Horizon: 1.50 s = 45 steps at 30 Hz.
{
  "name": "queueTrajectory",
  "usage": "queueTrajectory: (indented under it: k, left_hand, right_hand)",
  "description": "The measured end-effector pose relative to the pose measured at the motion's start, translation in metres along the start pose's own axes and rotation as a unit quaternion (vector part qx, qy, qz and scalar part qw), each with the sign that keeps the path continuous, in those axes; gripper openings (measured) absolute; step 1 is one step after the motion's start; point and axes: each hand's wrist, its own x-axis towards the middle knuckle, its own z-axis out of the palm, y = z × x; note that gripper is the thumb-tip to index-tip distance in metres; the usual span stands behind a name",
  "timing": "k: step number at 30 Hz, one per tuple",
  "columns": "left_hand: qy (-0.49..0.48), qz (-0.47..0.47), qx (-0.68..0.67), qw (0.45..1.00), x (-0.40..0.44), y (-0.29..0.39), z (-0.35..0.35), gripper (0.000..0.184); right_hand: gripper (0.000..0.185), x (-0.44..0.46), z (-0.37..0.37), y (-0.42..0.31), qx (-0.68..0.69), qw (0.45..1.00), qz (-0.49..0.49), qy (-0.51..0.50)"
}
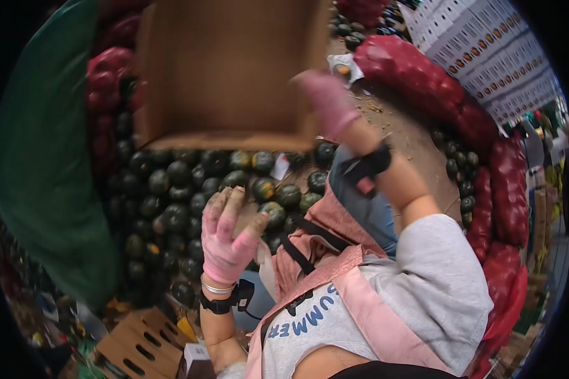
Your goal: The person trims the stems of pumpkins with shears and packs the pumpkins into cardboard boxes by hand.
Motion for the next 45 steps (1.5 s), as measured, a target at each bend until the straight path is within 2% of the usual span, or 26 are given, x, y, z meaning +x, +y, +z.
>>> queueTrajectory:
  k: [3,5,7,8,9,10,11,13,15,17,18,19,20,21,22,23,24,25,27,29,30,33,37,40,43,45]
  left_hand:
    - [-0.095,-0.102,0.013,0.990,-0.003,-0.024,0.026,0.055]
    - [-0.237,-0.183,0.029,0.954,-0.005,-0.041,0.065,0.057]
    - [-0.450,-0.235,0.045,0.860,-0.017,-0.053,0.109,0.058]
    - [-0.541,-0.239,0.046,0.805,-0.027,-0.059,0.130,0.057]
    - [-0.586,-0.246,0.027,0.772,-0.029,-0.058,0.154,0.056]
    - [-0.573,-0.237,-0.004,0.784,-0.036,-0.056,0.176,0.056]
    - [-0.560,-0.228,-0.033,0.796,-0.047,-0.055,0.196,0.057]
    - [-0.552,-0.259,-0.098,0.787,-0.061,-0.044,0.239,0.063]
    - [-0.525,-0.296,-0.155,0.783,-0.080,-0.028,0.275,0.067]
    - [-0.487,-0.286,-0.109,0.818,-0.091,-0.009,0.306,0.069]
    - [-0.496,-0.295,-0.090,0.812,-0.090,0.000,0.320,0.072]
    - [-0.502,-0.296,-0.070,0.810,-0.087,0.009,0.331,0.076]
    - [-0.492,-0.290,-0.052,0.819,-0.085,0.017,0.341,0.078]
    - [-0.481,-0.281,-0.035,0.830,-0.083,0.025,0.352,0.079]
    - [-0.478,-0.282,-0.029,0.832,-0.082,0.034,0.361,0.080]
    - [-0.472,-0.284,-0.022,0.835,-0.083,0.043,0.370,0.081]
    - [-0.466,-0.302,-0.027,0.831,-0.089,0.051,0.379,0.081]
    - [-0.477,-0.316,-0.021,0.820,-0.092,0.058,0.386,0.081]
    - [-0.513,-0.320,0.022,0.796,-0.091,0.070,0.394,0.083]
    - [-0.497,-0.326,0.031,0.803,-0.087,0.074,0.395,0.080]
    - [-0.513,-0.344,0.021,0.786,-0.086,0.071,0.396,0.079]
    - [-0.528,-0.353,0.059,0.770,-0.073,0.062,0.393,0.077]
    - [-0.527,-0.393,0.083,0.749,-0.063,0.039,0.373,0.077]
    - [-0.481,-0.383,0.113,0.780,-0.065,0.030,0.371,0.077]
    - [-0.452,-0.414,0.150,0.775,-0.070,0.024,0.380,0.081]
    - [-0.428,-0.440,0.185,0.768,-0.077,0.019,0.386,0.083]
  right_hand:
    - [0.048,0.049,-0.183,0.002,-0.321,0.938,-0.051,0.123]
    - [0.053,0.049,-0.274,-0.013,-0.439,0.867,-0.063,0.226]
    - [0.044,0.034,-0.351,-0.002,-0.478,0.841,0.099,0.232]
    - [0.036,0.022,-0.394,0.025,-0.424,0.870,0.134,0.210]
    - [0.029,0.011,-0.414,0.034,-0.405,0.823,0.342,0.203]
    - [0.028,0.000,-0.469,0.077,-0.446,0.801,0.364,0.164]
    - [0.026,-0.021,-0.483,0.106,-0.364,0.808,0.410,0.215]
    - [0.030,-0.060,-0.560,0.183,-0.481,0.769,0.398,0.137]
    - [0.049,-0.082,-0.588,0.225,-0.486,0.702,0.515,0.082]
    - [0.059,-0.070,-0.556,0.243,-0.643,0.649,0.381,0.146]
    - [0.064,-0.057,-0.527,0.239,-0.709,0.611,0.304,0.180]
    - [0.078,-0.034,-0.493,0.234,-0.747,0.595,0.274,0.114]
    - [0.076,-0.015,-0.484,0.253,-0.755,0.652,0.068,0.027]
    - [0.073,0.007,-0.427,0.245,-0.713,0.698,0.059,0.007]
    - [0.074,0.027,-0.380,0.239,-0.658,0.741,0.114,-0.073]
    - [0.080,0.040,-0.348,0.251,-0.627,0.756,0.081,-0.170]
    - [0.083,0.049,-0.321,0.274,-0.623,0.733,0.062,-0.266]
    - [0.090,0.057,-0.291,0.291,-0.666,0.667,0.061,-0.328]
    - [0.102,0.073,-0.250,0.310,-0.612,0.682,0.082,-0.392]
    - [0.104,0.083,-0.223,0.311,-0.615,0.635,0.161,-0.439]
    - [0.106,0.084,-0.210,0.312,-0.642,0.602,0.176,-0.441]
    - [0.114,0.077,-0.204,0.329,-0.668,0.591,0.159,-0.423]
    - [0.111,0.077,-0.206,0.329,-0.652,0.627,0.167,-0.393]
    - [0.096,0.083,-0.196,0.317,-0.661,0.596,0.161,-0.425]
    - [0.073,0.078,-0.204,0.321,-0.603,0.662,0.161,-0.416]
    - [0.050,0.086,-0.216,0.292,-0.622,0.653,0.171,-0.396]
